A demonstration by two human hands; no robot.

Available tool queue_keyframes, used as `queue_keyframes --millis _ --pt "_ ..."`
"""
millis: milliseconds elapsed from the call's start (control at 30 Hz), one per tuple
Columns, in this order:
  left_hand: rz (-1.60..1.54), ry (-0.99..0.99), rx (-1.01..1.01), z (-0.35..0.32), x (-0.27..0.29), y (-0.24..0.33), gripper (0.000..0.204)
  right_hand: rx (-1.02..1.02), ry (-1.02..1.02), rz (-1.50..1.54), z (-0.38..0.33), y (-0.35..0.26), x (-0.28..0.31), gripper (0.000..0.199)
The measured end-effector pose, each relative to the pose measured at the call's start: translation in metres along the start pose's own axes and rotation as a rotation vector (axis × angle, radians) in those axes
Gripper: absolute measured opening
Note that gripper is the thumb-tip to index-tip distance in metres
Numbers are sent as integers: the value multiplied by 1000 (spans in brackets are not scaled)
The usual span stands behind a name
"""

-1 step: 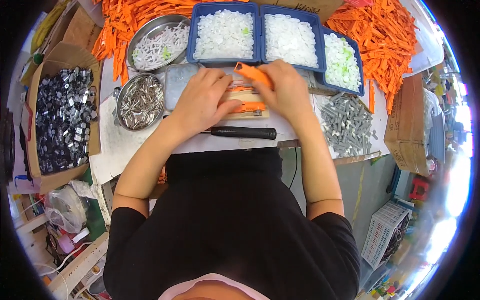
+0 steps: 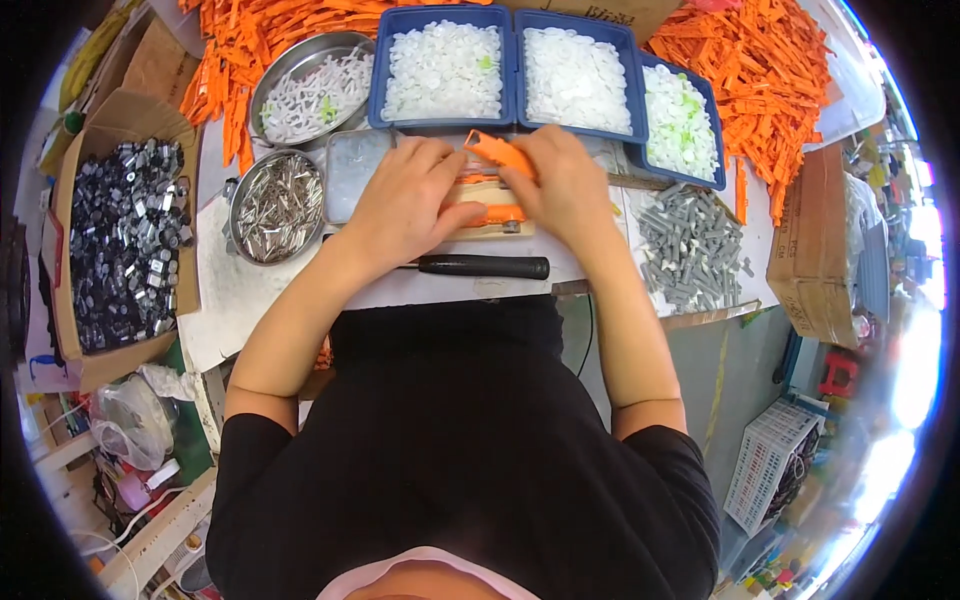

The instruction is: The person assembles small plastic and metal components by hand, using a soft-faced hammer and pliers to join white plastic pieces, orange plastic casings, metal pins, and silver blocks into plastic assemblies at a workbench.

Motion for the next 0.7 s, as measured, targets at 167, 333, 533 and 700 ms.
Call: queue_keyframes --millis 167,333,533,700 --pt "62 -133 9 6 -15 5 52 -86 3 -1 -3 11 -11 25" --pt "-1 102 -25 6 17 -10 43 -39 -43 44 6 3 -2 26" --pt "-251 373 175 -4 88 -46 31 244 -108 129 29 -40 -16 25" --pt "-163 323 173 -34 89 -46 30 195 -215 107 25 -40 -33 25"
Point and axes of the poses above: each hand's wrist, its own z-axis towards the middle knuckle, its own x-axis out of the back of the hand, y = z × x, the point moved 8 cm from there along z, towards the middle knuckle, and after that the axes turned 3 degrees about x, right-handed, at the moved point
